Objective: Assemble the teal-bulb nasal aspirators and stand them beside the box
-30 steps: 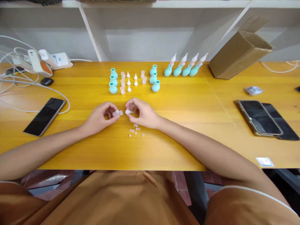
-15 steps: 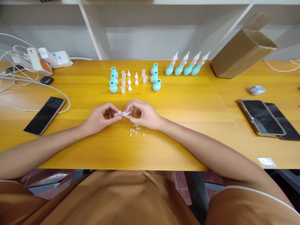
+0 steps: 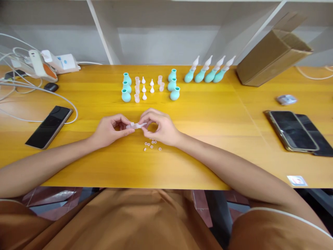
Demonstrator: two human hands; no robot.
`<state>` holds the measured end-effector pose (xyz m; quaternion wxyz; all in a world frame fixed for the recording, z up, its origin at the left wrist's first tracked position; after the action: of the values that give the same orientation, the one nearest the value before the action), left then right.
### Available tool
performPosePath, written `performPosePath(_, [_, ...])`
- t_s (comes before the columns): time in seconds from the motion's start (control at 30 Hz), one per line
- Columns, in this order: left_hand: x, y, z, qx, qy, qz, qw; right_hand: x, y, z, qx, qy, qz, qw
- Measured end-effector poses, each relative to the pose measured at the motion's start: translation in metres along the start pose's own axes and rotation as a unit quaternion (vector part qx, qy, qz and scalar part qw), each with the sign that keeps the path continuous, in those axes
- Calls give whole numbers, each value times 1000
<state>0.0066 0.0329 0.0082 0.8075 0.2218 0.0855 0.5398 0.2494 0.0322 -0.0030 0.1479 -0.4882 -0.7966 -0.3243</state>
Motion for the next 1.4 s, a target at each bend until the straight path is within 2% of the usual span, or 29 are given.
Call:
performPosePath(0.53, [0,-2,-2,-38,33,-10,999,-1,-1,-9,-103,97,8,990])
performPosePath(1.0, [0,-4,-5,-146,6,-32,989,-3,-1,-10,-14,58,8,998])
performPosePath(1.23, [1,-4,-6,-125,1,-33,992,-3,-4,-10,-43,60,7,997])
performPosePath(1.4, [-1,-11,-2,-67,-22,2,998,6,5,-15,-105,66,7,992])
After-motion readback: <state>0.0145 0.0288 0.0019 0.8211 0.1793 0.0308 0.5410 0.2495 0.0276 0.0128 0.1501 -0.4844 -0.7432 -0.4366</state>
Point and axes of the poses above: each hand's wrist, its own x-axis towards the middle knuckle, its own y-axis out of the back of the hand, z = x × y, the point moved 2 cm from there along x, towards the middle knuckle, and after that the axes turned 3 degrees about -z, right-handed, at the moved point
